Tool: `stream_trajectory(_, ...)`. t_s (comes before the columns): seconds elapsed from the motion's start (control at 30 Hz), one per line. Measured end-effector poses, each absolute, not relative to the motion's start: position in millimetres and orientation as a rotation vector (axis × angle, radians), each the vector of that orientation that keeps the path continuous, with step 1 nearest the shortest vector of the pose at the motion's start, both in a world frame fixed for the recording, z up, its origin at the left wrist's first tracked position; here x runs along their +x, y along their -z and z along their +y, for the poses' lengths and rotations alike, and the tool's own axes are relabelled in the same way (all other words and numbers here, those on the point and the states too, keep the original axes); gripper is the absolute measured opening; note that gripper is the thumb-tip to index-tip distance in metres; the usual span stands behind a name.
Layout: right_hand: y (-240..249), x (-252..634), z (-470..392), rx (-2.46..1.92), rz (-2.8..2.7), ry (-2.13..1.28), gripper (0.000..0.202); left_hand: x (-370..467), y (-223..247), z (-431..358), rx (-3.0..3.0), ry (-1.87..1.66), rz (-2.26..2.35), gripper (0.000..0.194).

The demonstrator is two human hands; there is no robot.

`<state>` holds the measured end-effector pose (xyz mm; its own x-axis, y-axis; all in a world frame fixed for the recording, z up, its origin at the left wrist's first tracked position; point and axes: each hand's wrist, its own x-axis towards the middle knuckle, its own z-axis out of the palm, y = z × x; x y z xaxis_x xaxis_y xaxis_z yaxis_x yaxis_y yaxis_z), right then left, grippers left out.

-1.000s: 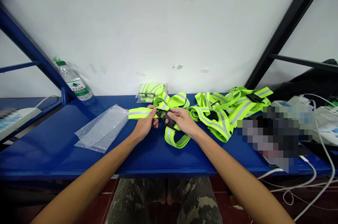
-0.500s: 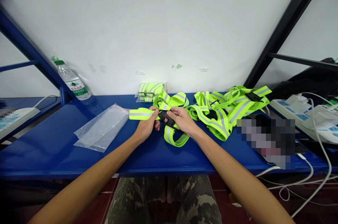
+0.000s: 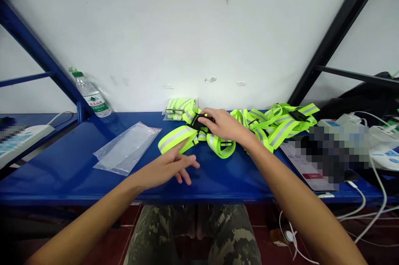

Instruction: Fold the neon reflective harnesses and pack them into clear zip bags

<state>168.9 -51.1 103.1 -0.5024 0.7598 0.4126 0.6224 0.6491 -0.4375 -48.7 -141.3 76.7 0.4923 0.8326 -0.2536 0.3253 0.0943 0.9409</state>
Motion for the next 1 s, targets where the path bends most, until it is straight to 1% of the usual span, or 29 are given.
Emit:
stream_trajectory(0.07, -118, 174, -50, -1.077, -2.37, -0.224, 0.031, -54, -107, -150, 1.657, -0.338, 0.947, 0.051)
stream_trajectory(0.13, -130, 177, -50, -1.063, -2.422, -0.213, 0.03, -58, -136, -145, 1.864, -0.373, 0.843, 0.038)
stream_trajectory(0.17, -135, 177, -51, -1.045, -2.439, -0.225, 0.03, -58, -147, -137, 1.964, -0.493, 0.818, 0.033)
stream_trajectory(0.2, -139, 177, -51, -1.02, -2.446, -0.251, 0.031, -58, -155, -125, 2.046, -0.694, 0.81, 0.029)
stream_trajectory(0.23, -142, 176, -52, -0.988, -2.445, -0.295, 0.032, -57, -159, -111, 2.113, -0.883, 0.794, 0.032)
stream_trajectory(0.27, -145, 175, -53, -0.955, -2.435, -0.353, 0.033, -56, -162, -95, 2.173, -0.997, 0.781, 0.038)
stream_trajectory(0.3, -148, 174, -53, -0.925, -2.417, -0.416, 0.035, -54, -162, -80, 2.23, -1.0, 0.762, 0.044)
stream_trajectory(0.4, -155, 171, -53, -0.908, -2.345, -0.548, 0.039, -53, -158, -44, 2.306, -0.708, 0.771, 0.051)
stream_trajectory(0.47, -159, 173, -52, -0.962, -2.314, -0.566, 0.039, -56, -157, -31, 2.296, -0.557, 0.833, 0.048)
stream_trajectory(0.5, -160, 176, -50, -1.001, -2.313, -0.551, 0.039, -59, -159, -28, 2.284, -0.543, 0.869, 0.046)
stream_trajectory(0.63, -167, 197, -43, -1.228, -2.449, -0.439, 0.039, -79, -174, -21, 2.239, -0.65, 1.029, 0.04)
stream_trajectory(0.73, -170, 218, -37, -1.365, -2.561, -0.452, 0.041, -97, -186, -16, 2.248, -0.689, 1.137, 0.036)
stream_trajectory(0.87, -171, 245, -27, -1.425, -2.484, -0.417, 0.045, -121, -189, -6, 2.168, -0.844, 1.245, 0.023)
stream_trajectory(0.93, -170, 253, -22, -1.444, -2.363, -0.405, 0.041, -129, -188, 0, 2.144, -0.911, 1.307, 0.018)
stream_trajectory(1.0, -169, 257, -18, -1.42, -2.212, -0.43, 0.031, -134, -185, 5, 2.163, -1.004, 1.348, 0.017)
